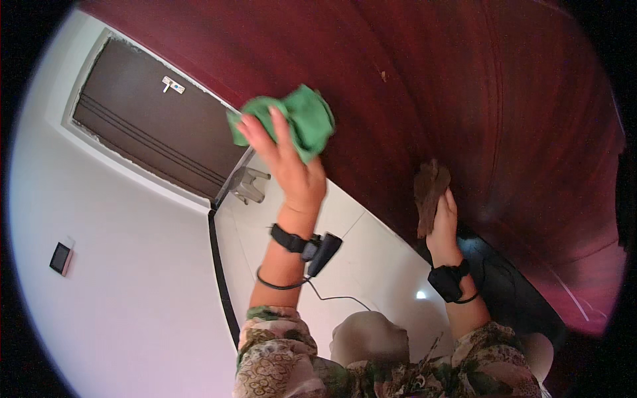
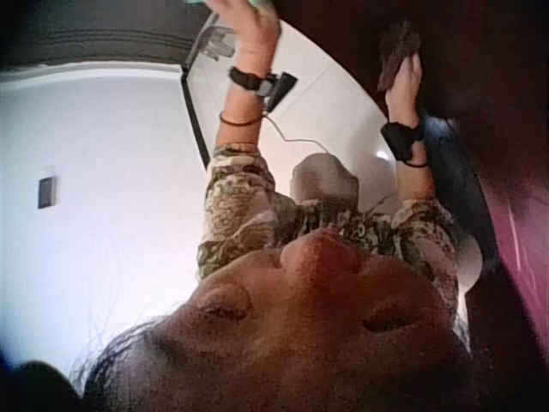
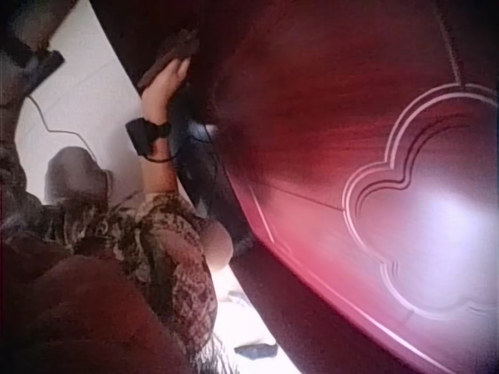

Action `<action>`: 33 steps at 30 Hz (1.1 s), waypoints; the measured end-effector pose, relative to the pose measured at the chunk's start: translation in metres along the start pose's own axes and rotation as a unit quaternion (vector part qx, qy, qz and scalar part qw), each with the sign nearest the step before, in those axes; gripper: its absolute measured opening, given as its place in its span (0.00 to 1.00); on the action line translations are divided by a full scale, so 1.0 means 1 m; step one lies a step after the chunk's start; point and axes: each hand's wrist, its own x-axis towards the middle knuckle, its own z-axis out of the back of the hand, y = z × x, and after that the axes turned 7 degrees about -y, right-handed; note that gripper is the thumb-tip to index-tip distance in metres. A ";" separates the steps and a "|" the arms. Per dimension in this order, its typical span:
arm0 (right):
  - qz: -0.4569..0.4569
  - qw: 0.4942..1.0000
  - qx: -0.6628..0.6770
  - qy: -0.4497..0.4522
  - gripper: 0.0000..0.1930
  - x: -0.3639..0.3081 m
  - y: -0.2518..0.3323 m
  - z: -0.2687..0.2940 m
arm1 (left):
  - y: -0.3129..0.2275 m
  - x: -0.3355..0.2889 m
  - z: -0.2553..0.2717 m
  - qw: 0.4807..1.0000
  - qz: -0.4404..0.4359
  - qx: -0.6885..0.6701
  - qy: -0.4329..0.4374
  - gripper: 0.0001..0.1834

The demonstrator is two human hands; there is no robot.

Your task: Clean the surface of a wooden door using two different colored cloths.

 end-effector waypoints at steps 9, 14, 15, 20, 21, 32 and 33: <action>-0.003 0.999 0.042 -0.010 0.20 -0.004 0.005 -0.006 | -0.024 0.063 0.026 0.961 -0.104 0.195 0.166 0.40; 0.000 0.997 0.068 -0.027 0.19 -0.006 0.017 -0.007 | -0.043 0.012 0.033 0.906 -0.194 0.135 0.351 0.36; -0.004 0.997 0.070 -0.033 0.19 -0.006 0.018 -0.007 | -0.043 0.009 0.035 0.896 -0.219 0.136 0.361 0.35; -0.021 0.996 0.077 -0.044 0.18 -0.011 0.031 -0.021 | -0.028 0.067 0.033 0.902 -0.231 0.180 0.316 0.36; -0.018 0.996 0.071 -0.052 0.18 -0.010 0.032 -0.017 | -0.026 0.086 0.027 0.920 -0.216 0.169 0.278 0.37; 0.037 0.997 0.065 -0.008 0.20 -0.004 0.027 -0.019 | -0.057 0.021 -0.040 0.868 -0.225 0.261 0.358 0.32; 0.034 0.997 0.070 -0.012 0.20 -0.005 0.033 -0.023 | -0.060 0.005 -0.041 0.868 -0.229 0.231 0.375 0.31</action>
